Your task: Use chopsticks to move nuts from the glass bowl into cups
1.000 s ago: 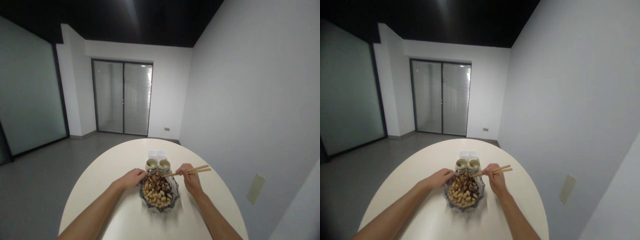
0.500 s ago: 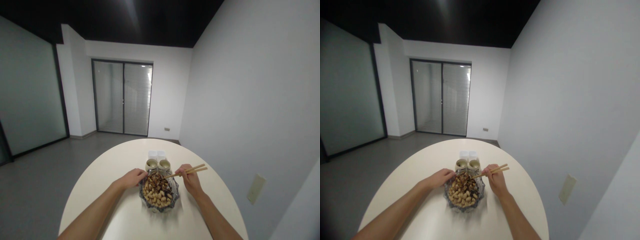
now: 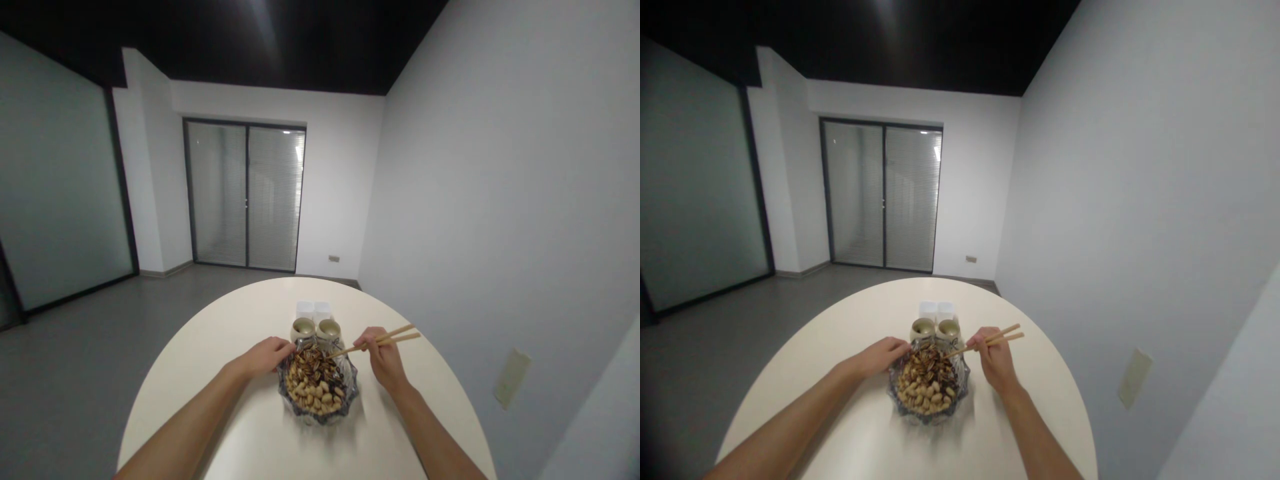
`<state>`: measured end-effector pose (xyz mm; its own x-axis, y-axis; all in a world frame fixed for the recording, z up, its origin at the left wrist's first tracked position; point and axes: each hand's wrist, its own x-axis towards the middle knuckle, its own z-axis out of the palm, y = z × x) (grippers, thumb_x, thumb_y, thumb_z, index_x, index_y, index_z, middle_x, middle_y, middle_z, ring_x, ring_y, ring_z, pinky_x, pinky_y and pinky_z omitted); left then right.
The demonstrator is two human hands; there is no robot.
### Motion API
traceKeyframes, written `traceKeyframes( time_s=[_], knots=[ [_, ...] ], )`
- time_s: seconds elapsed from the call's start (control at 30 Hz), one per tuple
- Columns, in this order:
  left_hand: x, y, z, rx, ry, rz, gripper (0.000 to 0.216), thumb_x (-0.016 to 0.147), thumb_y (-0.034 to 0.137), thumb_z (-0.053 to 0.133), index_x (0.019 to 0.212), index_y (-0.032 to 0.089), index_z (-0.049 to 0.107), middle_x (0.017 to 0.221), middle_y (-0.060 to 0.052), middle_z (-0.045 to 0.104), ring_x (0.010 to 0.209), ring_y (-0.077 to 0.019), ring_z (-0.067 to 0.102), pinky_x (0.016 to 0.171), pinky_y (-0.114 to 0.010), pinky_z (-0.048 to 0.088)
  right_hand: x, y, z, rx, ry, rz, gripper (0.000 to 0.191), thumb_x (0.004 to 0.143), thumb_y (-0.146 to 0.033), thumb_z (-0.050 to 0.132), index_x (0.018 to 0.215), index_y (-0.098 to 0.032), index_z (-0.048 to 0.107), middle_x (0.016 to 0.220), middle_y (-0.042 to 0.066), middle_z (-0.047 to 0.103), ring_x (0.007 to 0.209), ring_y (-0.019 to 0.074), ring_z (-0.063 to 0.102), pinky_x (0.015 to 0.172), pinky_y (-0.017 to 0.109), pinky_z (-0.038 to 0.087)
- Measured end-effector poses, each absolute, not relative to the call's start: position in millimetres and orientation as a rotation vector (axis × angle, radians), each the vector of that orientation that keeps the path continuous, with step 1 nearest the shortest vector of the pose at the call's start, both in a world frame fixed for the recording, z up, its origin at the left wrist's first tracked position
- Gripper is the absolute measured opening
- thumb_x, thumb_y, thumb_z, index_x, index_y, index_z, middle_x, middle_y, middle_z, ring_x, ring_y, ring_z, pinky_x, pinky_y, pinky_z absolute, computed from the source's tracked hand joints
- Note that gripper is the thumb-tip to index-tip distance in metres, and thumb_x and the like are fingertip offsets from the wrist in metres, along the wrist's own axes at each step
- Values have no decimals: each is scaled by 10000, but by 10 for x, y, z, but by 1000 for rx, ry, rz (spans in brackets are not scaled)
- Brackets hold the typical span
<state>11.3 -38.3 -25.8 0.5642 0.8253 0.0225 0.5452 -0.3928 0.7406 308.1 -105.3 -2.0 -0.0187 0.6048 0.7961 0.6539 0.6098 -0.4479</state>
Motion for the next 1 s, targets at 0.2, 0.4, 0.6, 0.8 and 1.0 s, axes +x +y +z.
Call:
traceKeyframes(
  time_s=[0.2, 0.4, 0.6, 0.8, 1.0],
  knots=[
    [111, -399, -242, 2111, 1081, 505, 647, 867, 663, 324, 840, 118, 671, 744, -52, 622, 626, -157, 530, 527, -230, 411, 3087, -1045, -37, -1073, -1708, -24, 543, 987, -493, 373, 675, -199, 705, 645, 58, 640, 676, 205, 608, 615, 311, 494],
    [114, -409, -238, 2079, 1085, 510, 655, 857, 676, 339, 880, 121, 686, 771, -57, 629, 651, -167, 542, 529, -234, 423, 3107, -1040, -62, -1082, -1660, 30, 516, 982, -487, 396, 690, -190, 700, 666, 52, 637, 616, 185, 611, 595, 305, 501],
    [115, -394, -251, 2083, 1088, 509, 679, 848, 695, 328, 867, 117, 684, 738, -51, 618, 622, -162, 525, 519, -239, 403, 3040, -1045, -27, -1020, -1616, -45, 510, 991, -471, 379, 684, -201, 684, 629, 35, 594, 621, 185, 583, 605, 311, 476],
    [106, -381, -264, 2106, 1067, 518, 651, 868, 668, 323, 840, 120, 674, 706, -41, 599, 618, -155, 518, 521, -230, 405, 2850, -993, 10, -937, -1645, -99, 457, 999, -442, 386, 729, -216, 676, 651, 29, 597, 693, 200, 562, 679, 333, 451],
    [110, -353, -293, 2124, 1068, 516, 621, 882, 637, 326, 806, 117, 658, 681, -33, 591, 591, -144, 504, 527, -230, 390, 2689, -903, 19, -945, -1753, -73, 403, 999, -428, 413, 791, -218, 689, 714, 20, 644, 748, 200, 572, 741, 331, 416]
  ],
)
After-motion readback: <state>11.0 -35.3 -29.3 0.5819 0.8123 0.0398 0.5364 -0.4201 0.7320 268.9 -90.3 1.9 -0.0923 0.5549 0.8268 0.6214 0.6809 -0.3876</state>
